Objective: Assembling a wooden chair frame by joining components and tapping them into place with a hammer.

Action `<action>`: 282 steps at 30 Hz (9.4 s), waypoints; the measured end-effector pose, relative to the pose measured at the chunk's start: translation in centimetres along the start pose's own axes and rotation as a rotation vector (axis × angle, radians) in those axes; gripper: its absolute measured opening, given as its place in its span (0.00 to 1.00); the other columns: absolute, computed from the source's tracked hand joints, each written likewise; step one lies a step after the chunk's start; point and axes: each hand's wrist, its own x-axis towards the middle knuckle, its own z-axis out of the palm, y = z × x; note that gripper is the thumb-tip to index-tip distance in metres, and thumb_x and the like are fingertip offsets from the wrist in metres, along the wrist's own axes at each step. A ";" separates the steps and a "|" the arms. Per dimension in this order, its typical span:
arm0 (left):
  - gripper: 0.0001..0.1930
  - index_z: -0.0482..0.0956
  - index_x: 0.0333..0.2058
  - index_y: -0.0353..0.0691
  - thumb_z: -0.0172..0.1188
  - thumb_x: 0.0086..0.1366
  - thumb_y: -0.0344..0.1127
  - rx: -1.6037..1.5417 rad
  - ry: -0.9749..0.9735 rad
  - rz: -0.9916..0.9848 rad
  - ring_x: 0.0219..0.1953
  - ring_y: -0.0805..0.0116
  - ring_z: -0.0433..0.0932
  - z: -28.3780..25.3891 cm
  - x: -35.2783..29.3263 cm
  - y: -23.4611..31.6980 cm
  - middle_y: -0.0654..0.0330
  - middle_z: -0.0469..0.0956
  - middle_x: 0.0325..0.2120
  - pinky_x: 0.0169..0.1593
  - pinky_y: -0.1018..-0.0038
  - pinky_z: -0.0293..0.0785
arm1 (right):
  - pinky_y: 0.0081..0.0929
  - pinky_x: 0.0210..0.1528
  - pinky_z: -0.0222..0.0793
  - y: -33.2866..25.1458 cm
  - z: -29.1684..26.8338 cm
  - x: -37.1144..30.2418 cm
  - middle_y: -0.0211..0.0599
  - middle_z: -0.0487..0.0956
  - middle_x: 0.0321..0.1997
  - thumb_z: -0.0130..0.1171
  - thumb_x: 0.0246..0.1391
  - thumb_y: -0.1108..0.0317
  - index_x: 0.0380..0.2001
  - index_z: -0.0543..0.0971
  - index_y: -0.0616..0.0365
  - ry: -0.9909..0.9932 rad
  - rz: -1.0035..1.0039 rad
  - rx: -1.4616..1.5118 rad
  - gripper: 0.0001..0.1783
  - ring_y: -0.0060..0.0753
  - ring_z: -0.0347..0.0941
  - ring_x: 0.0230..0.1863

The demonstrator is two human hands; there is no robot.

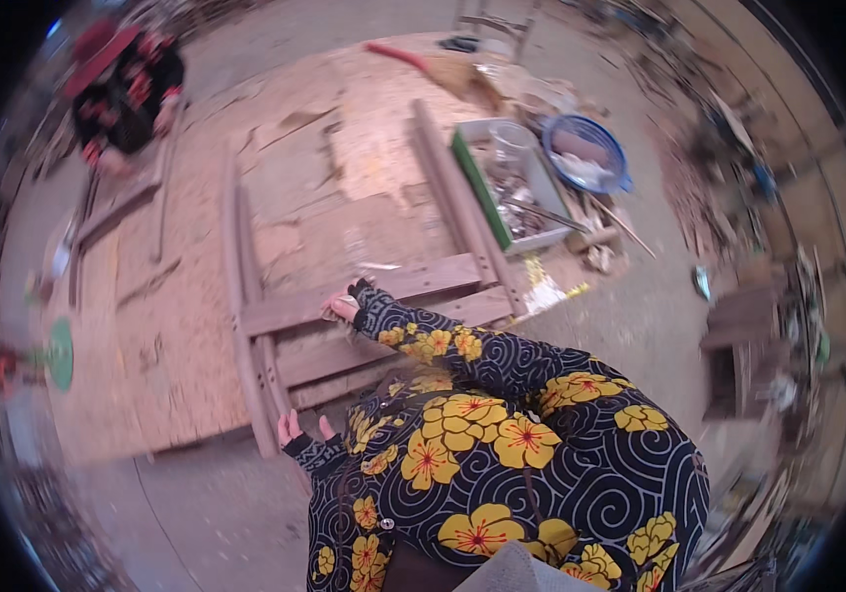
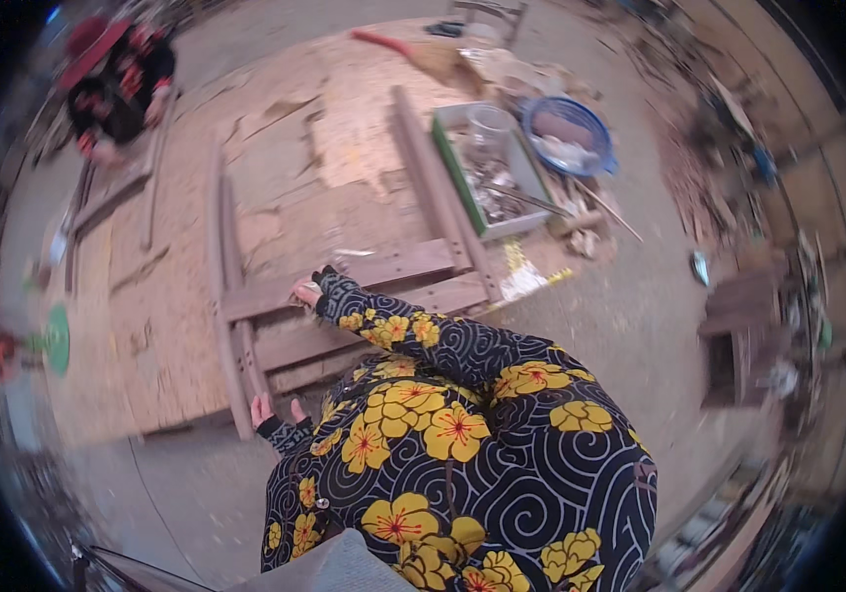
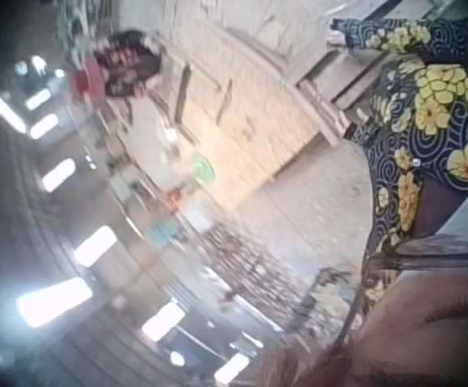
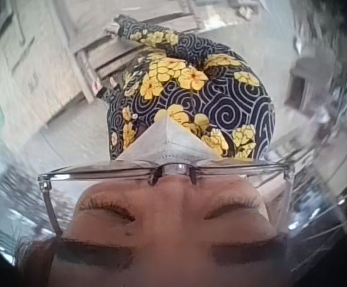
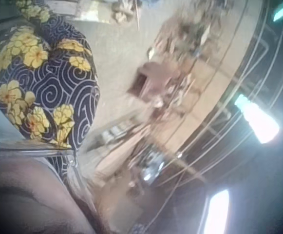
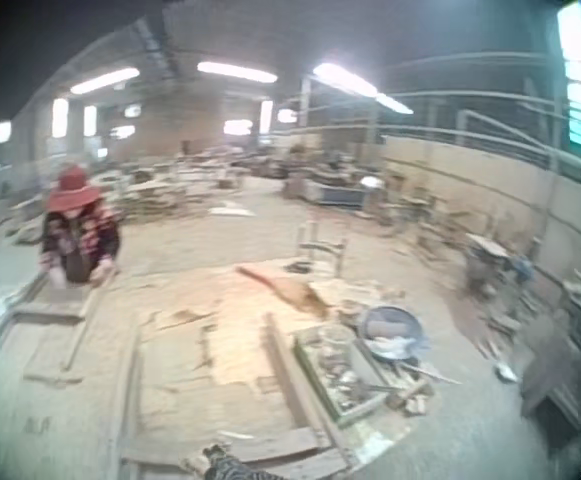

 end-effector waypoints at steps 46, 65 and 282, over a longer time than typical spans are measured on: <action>0.26 0.65 0.45 0.37 0.59 0.45 0.36 0.044 -0.058 -0.178 0.47 0.54 0.61 -1.8 7.6 15.5 0.48 0.61 0.44 0.50 0.63 0.56 | 0.17 0.31 0.65 14.2 -16.2 18.2 0.33 0.73 0.28 0.48 0.47 0.68 0.35 0.70 0.59 -0.906 0.209 0.295 0.11 0.21 0.67 0.29; 0.15 0.67 0.40 0.37 0.53 0.55 0.36 -1.365 -0.687 -0.788 0.32 0.69 0.72 3.9 16.5 19.5 0.55 0.71 0.34 0.36 0.75 0.70 | 0.20 0.24 0.70 7.3 -19.0 14.7 0.40 0.73 0.30 0.44 0.49 0.66 0.43 0.64 0.64 -1.281 0.597 1.297 0.18 0.25 0.70 0.25; 0.20 0.65 0.47 0.39 0.50 0.54 0.24 -0.870 -0.561 -0.716 0.22 0.79 0.67 10.2 10.0 5.8 0.65 0.67 0.23 0.25 0.84 0.72 | 0.25 0.44 0.63 3.2 -13.8 2.2 0.48 0.69 0.44 0.46 0.44 0.81 0.56 0.54 0.56 -0.646 -0.195 0.327 0.32 0.35 0.69 0.43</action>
